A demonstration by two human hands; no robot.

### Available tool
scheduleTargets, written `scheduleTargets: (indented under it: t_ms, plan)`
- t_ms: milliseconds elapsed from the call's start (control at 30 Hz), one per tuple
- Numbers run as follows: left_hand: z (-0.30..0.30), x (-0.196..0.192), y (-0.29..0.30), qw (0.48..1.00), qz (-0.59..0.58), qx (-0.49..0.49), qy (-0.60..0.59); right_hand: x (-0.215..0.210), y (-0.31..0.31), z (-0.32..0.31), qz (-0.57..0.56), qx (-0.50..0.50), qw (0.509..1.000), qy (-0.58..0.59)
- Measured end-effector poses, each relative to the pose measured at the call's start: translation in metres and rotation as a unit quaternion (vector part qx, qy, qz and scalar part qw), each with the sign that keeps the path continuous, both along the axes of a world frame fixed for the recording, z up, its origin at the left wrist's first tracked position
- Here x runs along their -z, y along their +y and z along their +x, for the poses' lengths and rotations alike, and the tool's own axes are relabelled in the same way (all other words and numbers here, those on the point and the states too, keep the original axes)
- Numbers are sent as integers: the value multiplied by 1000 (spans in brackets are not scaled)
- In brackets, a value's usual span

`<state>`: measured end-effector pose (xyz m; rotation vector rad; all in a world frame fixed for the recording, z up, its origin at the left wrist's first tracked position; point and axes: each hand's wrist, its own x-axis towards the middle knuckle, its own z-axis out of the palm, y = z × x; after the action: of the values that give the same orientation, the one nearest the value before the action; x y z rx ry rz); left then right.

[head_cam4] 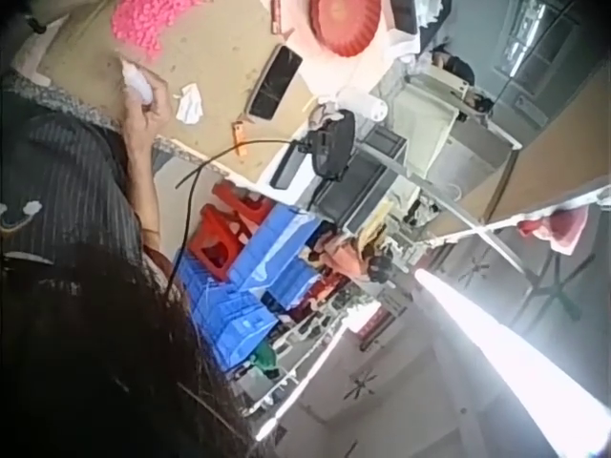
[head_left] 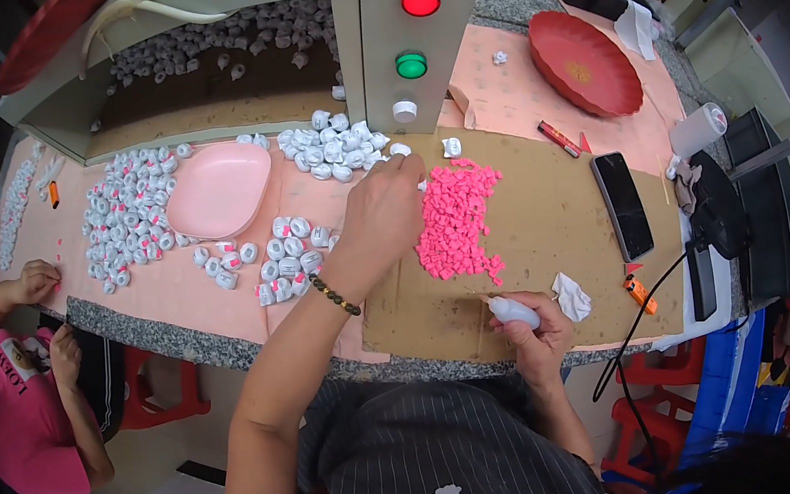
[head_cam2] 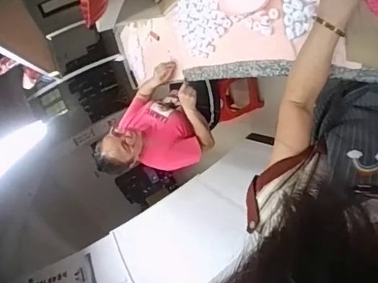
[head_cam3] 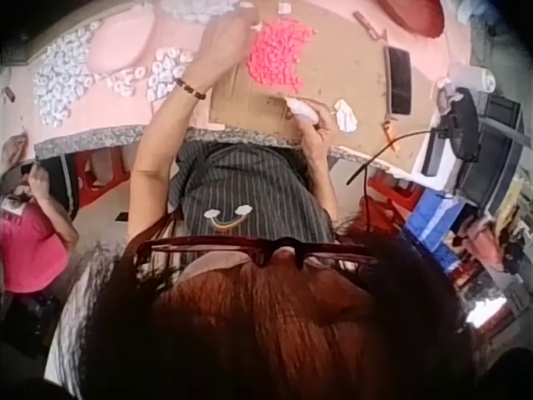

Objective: Applying glue and assembling small white plastic components at a manufacturing workbench.

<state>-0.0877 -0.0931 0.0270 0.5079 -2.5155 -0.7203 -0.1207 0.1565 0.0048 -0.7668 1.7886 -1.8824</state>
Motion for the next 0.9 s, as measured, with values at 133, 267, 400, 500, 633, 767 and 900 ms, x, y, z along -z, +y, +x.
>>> scheduleTargets:
  t_ms: [133, 267, 400, 500, 633, 767, 900]
  plan:
    - [7, -9, 6, 999, 9, 7, 50, -1, 3, -3, -53, 7, 996, -74]
    - [43, -15, 33, 957, 263, 87, 82, -5, 11, -5, -59, 38, 995, -68]
    - [83, -1, 75, 791, 587, 116, 125, -22, 5, -5, -93, 75, 990, 74]
    - [92, 19, 96, 846, 513, 76, 120, -31, 6, -3, -65, 65, 986, 136]
    - [88, 26, 104, 863, 489, 33, 124, -34, 8, 2, -23, 37, 968, 248]
    - [88, 28, 104, 859, 489, 40, 143, -36, 3, 5, -2, 37, 960, 278]
    - [90, 29, 104, 874, 465, 40, 134, -37, -1, 6, 12, 28, 955, 295]
